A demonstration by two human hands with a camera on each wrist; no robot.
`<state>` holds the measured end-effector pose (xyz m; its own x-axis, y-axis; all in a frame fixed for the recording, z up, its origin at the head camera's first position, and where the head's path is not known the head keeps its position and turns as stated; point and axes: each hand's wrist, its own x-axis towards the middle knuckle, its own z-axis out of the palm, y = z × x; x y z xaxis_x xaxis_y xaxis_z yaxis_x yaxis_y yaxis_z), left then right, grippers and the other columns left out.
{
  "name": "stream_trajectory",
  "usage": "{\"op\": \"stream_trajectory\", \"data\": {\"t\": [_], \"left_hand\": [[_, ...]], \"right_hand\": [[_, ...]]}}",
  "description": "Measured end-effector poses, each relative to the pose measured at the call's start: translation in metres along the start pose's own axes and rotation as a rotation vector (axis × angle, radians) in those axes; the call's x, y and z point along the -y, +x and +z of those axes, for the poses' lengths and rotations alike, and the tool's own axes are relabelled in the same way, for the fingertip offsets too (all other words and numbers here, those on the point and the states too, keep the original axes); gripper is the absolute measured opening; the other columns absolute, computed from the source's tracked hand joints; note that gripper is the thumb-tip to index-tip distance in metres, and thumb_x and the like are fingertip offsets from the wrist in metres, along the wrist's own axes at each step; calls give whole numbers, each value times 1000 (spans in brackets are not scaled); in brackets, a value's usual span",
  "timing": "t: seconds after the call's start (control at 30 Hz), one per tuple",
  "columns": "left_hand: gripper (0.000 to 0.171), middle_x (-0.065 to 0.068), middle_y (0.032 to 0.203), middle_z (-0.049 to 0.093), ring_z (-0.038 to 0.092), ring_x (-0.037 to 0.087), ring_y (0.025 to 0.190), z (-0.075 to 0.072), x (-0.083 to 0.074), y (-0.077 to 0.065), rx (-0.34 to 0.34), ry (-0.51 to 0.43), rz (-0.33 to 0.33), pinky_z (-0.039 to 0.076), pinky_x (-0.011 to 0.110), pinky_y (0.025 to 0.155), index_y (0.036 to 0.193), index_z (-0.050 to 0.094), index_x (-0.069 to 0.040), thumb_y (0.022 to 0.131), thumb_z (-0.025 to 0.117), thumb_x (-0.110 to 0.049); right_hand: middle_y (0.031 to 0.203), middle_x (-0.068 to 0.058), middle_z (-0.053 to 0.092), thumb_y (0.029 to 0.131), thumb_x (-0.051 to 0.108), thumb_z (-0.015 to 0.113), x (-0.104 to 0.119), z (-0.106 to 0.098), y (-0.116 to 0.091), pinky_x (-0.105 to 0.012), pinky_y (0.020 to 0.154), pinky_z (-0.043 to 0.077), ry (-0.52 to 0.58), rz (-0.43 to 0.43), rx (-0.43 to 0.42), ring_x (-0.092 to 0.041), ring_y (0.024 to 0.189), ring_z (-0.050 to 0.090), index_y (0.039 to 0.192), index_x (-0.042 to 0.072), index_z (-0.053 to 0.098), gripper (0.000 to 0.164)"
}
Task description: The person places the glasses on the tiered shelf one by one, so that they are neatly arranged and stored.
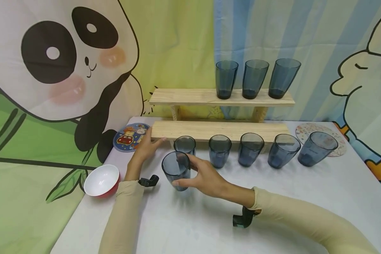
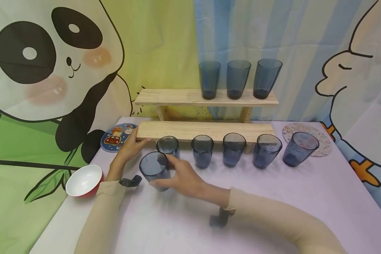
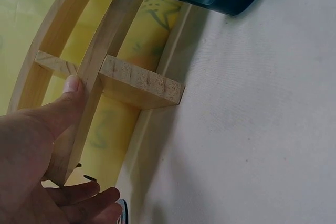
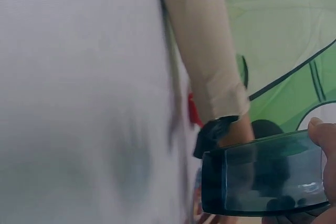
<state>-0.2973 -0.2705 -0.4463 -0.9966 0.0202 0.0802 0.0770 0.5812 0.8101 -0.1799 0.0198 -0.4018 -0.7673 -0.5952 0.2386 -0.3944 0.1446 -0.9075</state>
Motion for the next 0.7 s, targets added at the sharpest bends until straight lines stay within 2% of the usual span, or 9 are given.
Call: {"op": "stream_trajectory", "data": {"t": [0.2,0.33,0.43,0.5,0.6,0.7], "left_hand": [[91,27,169,28,27,45,156,0,0,1,7,6,26,23,61,128,169,12,-6,105,67,-40],[86,30,165,32,30,48,154,-2,2,-1,9,-29,119,23,64,126,165,19,0,102,69,-29],[78,32,161,37,34,51,151,-4,2,-1,2,-54,191,24,67,124,161,28,3,98,68,-22],[76,32,160,39,36,51,149,-4,2,0,-5,-33,182,26,67,124,161,29,1,99,65,-21],[72,30,162,37,37,48,150,-2,2,2,9,2,111,28,62,125,165,23,-4,106,60,-25],[81,30,164,33,34,46,152,0,4,3,20,-20,52,27,58,127,167,14,-5,107,63,-27]], "right_hand": [[133,3,69,85,33,91,41,-13,7,-32,106,55,-35,-27,16,-17,125,68,148,19,57,72],[131,7,70,85,34,91,68,-22,14,-33,103,56,-47,-52,15,-11,122,68,148,23,57,72],[131,8,69,86,31,91,83,-31,24,-32,103,56,-69,-79,3,-10,121,68,149,21,57,72],[133,6,69,87,29,90,90,-37,35,-31,105,55,-77,-94,-9,-11,124,67,148,17,58,70],[135,0,68,88,27,89,97,-48,55,-30,107,54,-101,-113,-42,-15,126,67,148,13,58,69],[129,-3,71,89,29,88,99,-61,78,-32,102,56,-129,-120,-83,-16,118,70,144,11,60,64]]}}
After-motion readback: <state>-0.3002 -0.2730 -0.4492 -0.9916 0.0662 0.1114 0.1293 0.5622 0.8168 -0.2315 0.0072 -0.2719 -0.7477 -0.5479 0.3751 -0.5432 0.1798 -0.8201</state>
